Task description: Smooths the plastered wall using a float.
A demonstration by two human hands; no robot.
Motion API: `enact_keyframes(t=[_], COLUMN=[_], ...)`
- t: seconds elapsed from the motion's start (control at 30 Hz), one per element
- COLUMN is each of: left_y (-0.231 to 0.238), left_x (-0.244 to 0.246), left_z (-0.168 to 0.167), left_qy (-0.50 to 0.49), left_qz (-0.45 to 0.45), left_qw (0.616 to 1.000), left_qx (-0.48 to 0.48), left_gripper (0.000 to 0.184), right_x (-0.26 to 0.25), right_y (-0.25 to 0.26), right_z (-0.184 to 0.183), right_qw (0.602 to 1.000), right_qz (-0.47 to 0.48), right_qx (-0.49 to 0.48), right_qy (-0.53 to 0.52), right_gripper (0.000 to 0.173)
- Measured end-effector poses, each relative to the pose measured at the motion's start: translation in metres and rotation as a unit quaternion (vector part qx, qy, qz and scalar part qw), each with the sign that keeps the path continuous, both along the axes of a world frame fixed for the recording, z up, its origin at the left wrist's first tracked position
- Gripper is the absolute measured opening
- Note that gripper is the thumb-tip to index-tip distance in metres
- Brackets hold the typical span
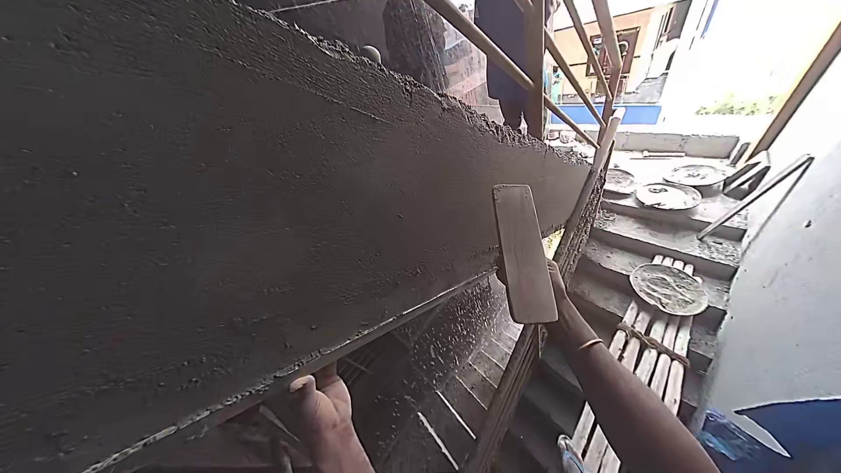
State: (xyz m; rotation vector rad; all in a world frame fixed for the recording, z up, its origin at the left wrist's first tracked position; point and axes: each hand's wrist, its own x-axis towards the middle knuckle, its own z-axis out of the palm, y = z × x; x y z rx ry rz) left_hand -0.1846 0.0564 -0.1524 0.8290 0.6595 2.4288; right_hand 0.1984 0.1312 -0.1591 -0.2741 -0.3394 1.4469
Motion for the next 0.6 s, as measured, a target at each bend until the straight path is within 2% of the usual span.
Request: enact_keyframes(t=[0.07, 0.17, 0.23, 0.3, 0.37, 0.4, 0.5, 0.6], left_y=[-0.001, -0.002, -0.001, -0.001, -0.002, -0.003, -0.002, -0.003], left_x=[0.000, -0.001, 0.001, 0.001, 0.000, -0.001, -0.001, 0.000], left_z=[-0.001, -0.003, -0.002, -0.001, -0.002, -0.003, -0.006, -0.004], left_qy=[0.004, 0.006, 0.012, 0.026, 0.030, 0.037, 0.052, 0.075], left_qz=[0.006, 0.011, 0.018, 0.024, 0.033, 0.037, 0.047, 0.034], left_qw=[1.000, 1.000, 1.000, 0.999, 0.999, 0.999, 0.998, 0.997], left_qx=[0.000, 0.005, 0.007, 0.004, 0.002, -0.001, 0.003, 0.011], left_gripper=[0.063, 0.068, 0.065, 0.071, 0.071, 0.070, 0.045, 0.050], right_x=[-0.008, -0.015, -0.017, -0.016, -0.011, -0.008, 0.004, 0.018], right_y=[0.006, 0.014, 0.015, 0.012, 0.014, 0.017, 0.018, 0.022], right_z=[-0.001, -0.007, 0.002, 0.012, 0.001, -0.009, -0.015, -0.024], right_qw=[0.999, 0.997, 0.996, 0.995, 0.992, 0.989, 0.986, 0.989], right_qz=[0.014, 0.066, 0.078, 0.087, 0.119, 0.145, 0.156, 0.133], right_qx=[-0.031, -0.017, -0.022, -0.029, -0.024, -0.014, -0.029, -0.038], right_qy=[-0.018, -0.024, -0.028, -0.037, -0.020, 0.010, 0.048, 0.053], right_gripper=[0.045, 0.042, 0.042, 0.046, 0.043, 0.039, 0.041, 0.039])
